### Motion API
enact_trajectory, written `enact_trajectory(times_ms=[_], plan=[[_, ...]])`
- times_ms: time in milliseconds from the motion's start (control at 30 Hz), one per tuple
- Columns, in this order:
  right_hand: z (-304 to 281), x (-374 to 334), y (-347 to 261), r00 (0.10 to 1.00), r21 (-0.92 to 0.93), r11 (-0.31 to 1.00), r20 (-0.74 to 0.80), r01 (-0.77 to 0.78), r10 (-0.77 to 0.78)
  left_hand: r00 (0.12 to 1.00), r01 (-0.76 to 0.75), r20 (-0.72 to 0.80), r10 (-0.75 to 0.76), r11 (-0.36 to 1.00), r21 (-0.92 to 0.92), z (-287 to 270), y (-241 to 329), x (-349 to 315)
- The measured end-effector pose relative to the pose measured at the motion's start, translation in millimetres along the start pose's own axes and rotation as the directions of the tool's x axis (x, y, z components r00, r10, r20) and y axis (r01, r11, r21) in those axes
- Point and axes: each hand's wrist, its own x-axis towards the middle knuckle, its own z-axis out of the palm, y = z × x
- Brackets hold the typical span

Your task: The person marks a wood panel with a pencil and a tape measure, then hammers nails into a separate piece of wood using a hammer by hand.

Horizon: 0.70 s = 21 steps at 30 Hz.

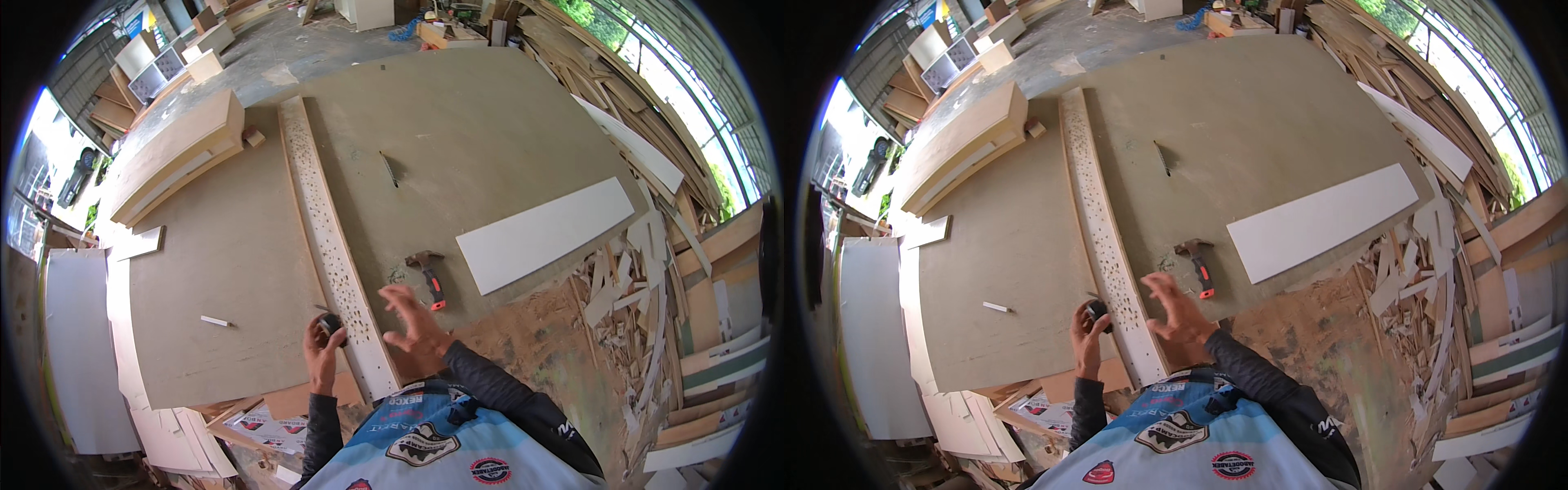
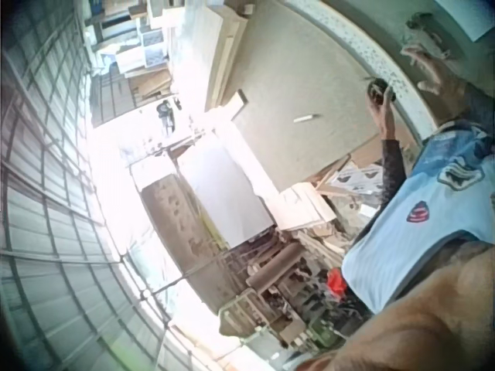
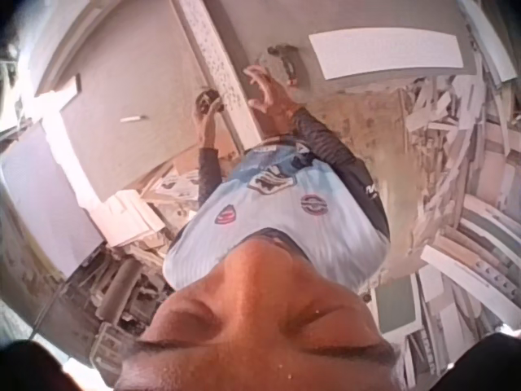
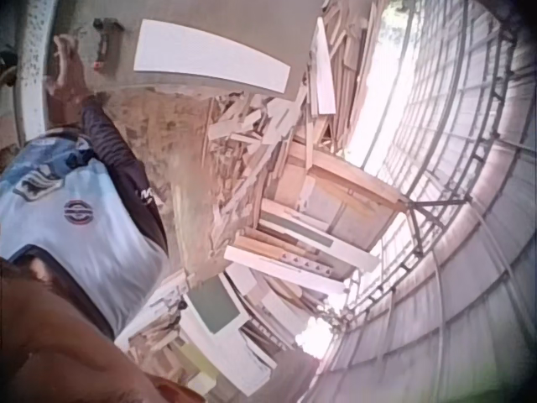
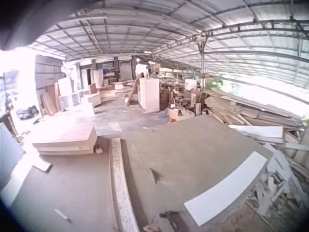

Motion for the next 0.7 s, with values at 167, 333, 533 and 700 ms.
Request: enact_trajectory(times_ms=[167, 333, 533, 700], plan=[[-7, 7, -36, 0.946, -0.182, 0.942, 0.215, 0.281, -0.241, 0.892, 0.247, 0.422, -0.164, 0.957, -0.149, 44, 5, -12], [-37, -4, -14, 0.954, 0.043, 0.975, 0.204, 0.218, -0.222, 0.830, 0.301, 0.509, -0.228, 0.951, -0.065, 76, 16, -20], [-85, -20, 26, 0.971, 0.165, 0.978, 0.179, 0.128, -0.157, 0.807, 0.236, 0.556, -0.199, 0.972, 0.006, 134, 14, -16], [-140, -27, 65, 0.997, 0.203, 0.979, 0.071, 0.002, -0.017, 0.979, 0.072, 0.182, -0.093, 0.991, 0.116, 226, -5, -26]])
